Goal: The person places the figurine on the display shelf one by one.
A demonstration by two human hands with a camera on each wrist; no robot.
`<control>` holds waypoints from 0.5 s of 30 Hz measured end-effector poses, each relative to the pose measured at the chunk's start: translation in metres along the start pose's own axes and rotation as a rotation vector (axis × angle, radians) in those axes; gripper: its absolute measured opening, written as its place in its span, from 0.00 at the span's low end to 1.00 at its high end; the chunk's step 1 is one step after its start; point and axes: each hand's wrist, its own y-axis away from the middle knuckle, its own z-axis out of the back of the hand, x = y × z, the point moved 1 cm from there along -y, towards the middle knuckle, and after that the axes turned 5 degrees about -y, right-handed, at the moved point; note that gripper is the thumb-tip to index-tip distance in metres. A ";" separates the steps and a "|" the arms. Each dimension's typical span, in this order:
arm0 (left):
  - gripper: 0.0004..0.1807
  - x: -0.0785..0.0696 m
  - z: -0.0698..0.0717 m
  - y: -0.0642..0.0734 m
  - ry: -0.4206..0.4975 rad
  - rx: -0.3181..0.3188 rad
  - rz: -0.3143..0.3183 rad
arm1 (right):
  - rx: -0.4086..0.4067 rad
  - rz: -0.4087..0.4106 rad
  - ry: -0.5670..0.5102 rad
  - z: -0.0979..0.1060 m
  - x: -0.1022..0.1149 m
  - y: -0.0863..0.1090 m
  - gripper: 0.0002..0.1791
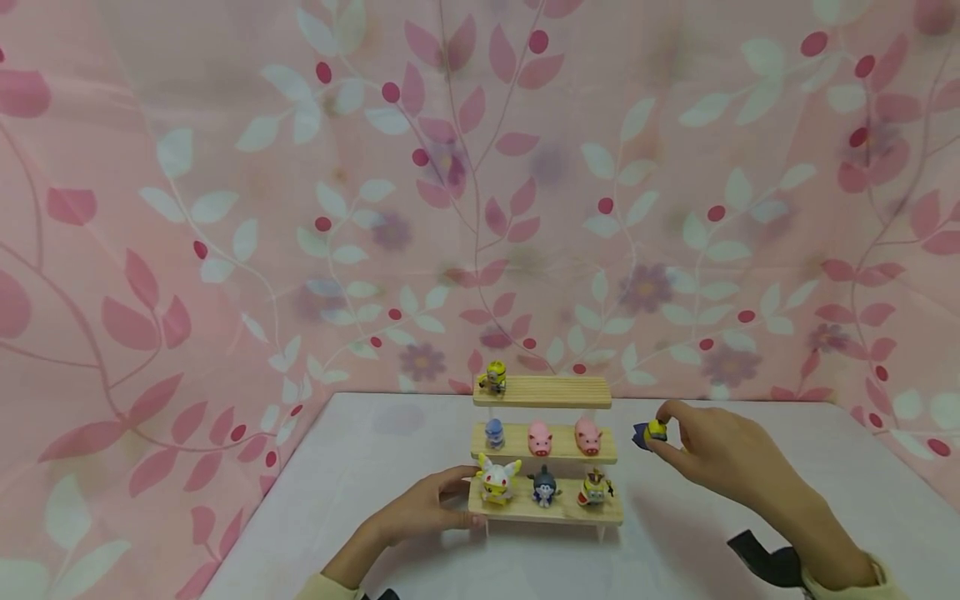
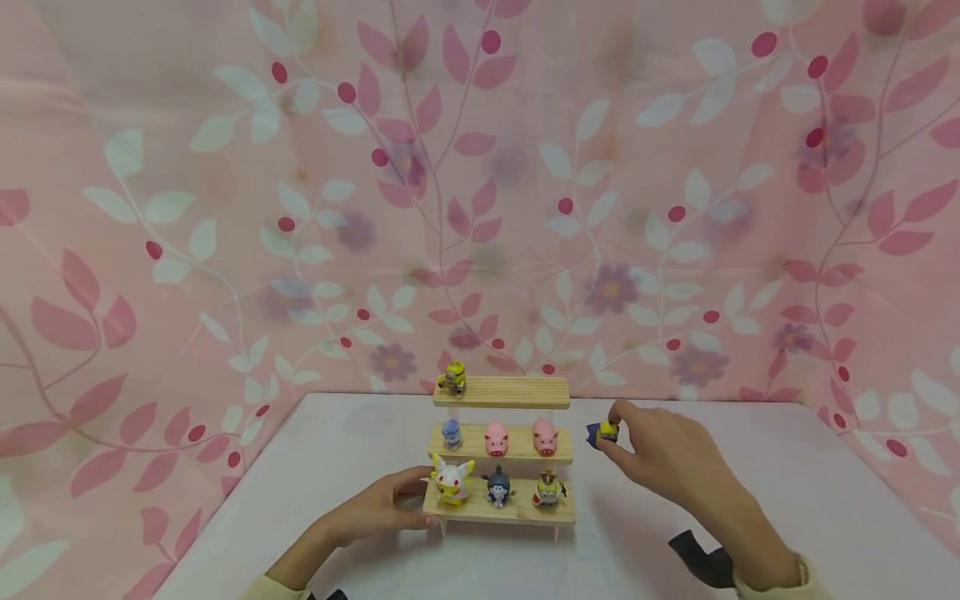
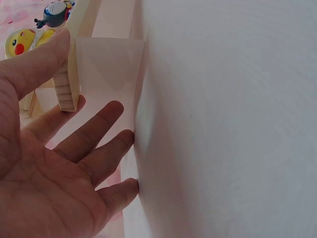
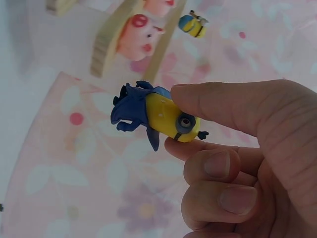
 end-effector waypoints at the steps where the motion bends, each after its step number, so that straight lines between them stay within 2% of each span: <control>1: 0.39 0.000 0.000 0.000 -0.001 0.000 0.001 | -0.006 0.006 0.001 0.002 0.003 -0.001 0.19; 15: 0.39 0.003 0.001 -0.001 -0.002 0.008 0.004 | -0.051 0.079 -0.018 0.020 0.035 -0.017 0.18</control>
